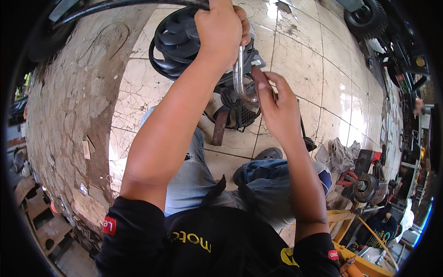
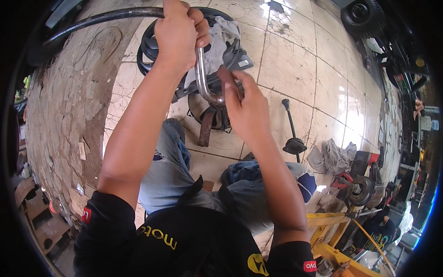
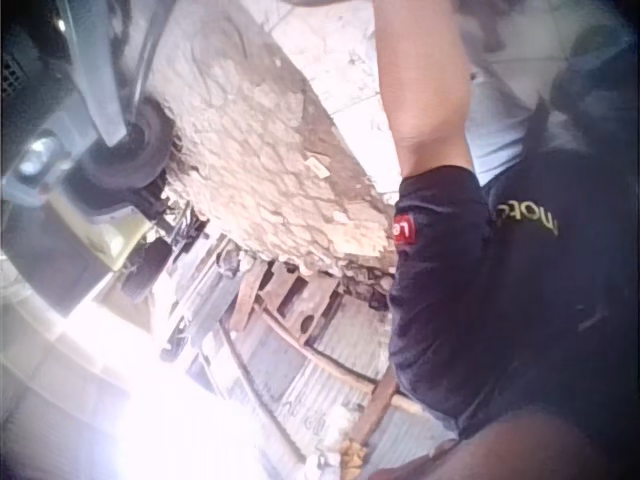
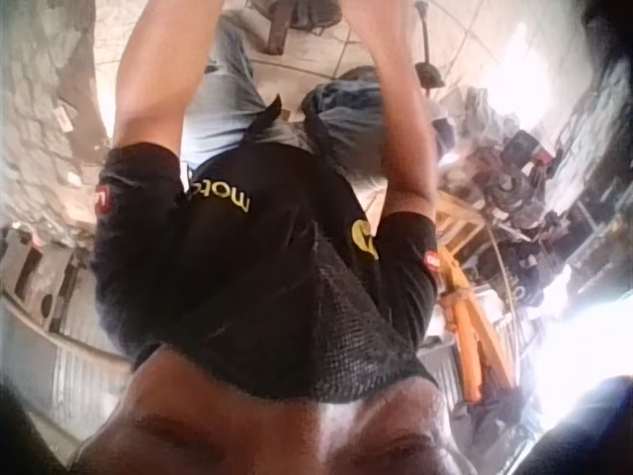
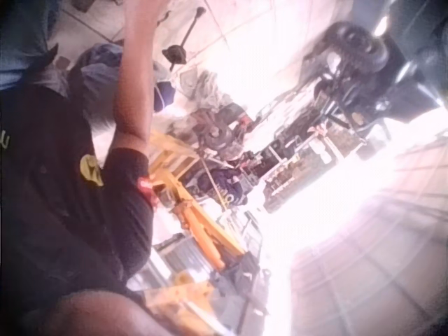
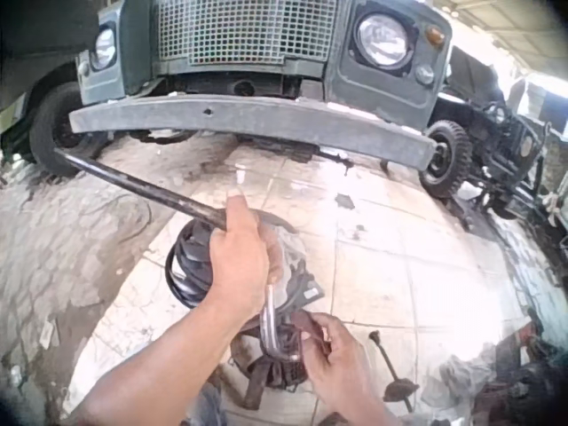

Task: The person sits on the floor and uses a sanding block to smooth the surface of a curved metal rod. They repeatedly rub the sanding block along the rod's length, rotating it to treat different sides.

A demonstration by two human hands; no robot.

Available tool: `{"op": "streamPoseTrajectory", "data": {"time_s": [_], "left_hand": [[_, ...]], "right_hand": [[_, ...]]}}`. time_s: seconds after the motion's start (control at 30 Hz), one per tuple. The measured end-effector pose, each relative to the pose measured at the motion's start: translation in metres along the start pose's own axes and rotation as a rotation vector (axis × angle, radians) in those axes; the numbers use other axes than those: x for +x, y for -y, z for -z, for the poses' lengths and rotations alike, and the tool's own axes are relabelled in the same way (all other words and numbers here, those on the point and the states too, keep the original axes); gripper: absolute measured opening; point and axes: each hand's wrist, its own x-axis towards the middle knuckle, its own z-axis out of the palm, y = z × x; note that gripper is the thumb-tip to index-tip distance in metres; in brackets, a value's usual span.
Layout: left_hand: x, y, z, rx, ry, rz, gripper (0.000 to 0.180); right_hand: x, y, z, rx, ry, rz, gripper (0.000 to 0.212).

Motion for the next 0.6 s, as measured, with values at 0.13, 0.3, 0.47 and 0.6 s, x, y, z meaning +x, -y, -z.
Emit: {"op": "streamPoseTrajectory", "data": {"time_s": [0.13, 0.3, 0.47, 0.6], "left_hand": [[-0.006, -0.002, -0.006, -0.067, -0.005, 0.025, 0.054], [0.002, -0.001, 0.002, -0.057, -0.059, 0.055, 0.055], [-0.003, -0.005, 0.001, -0.069, -0.009, 0.02, 0.055], [0.0, -0.005, 0.0, -0.013, -0.064, 0.021, 0.055]], "right_hand": [[0.009, 0.014, 0.011, 0.227, -0.002, -0.197, 0.033], [-0.006, 0.013, 0.012, 0.056, 0.059, -0.158, 0.034], [0.006, 0.02, 0.022, 0.08, 0.037, -0.238, 0.035], [-0.01, 0.017, 0.014, 0.053, 0.068, -0.075, 0.034]]}}
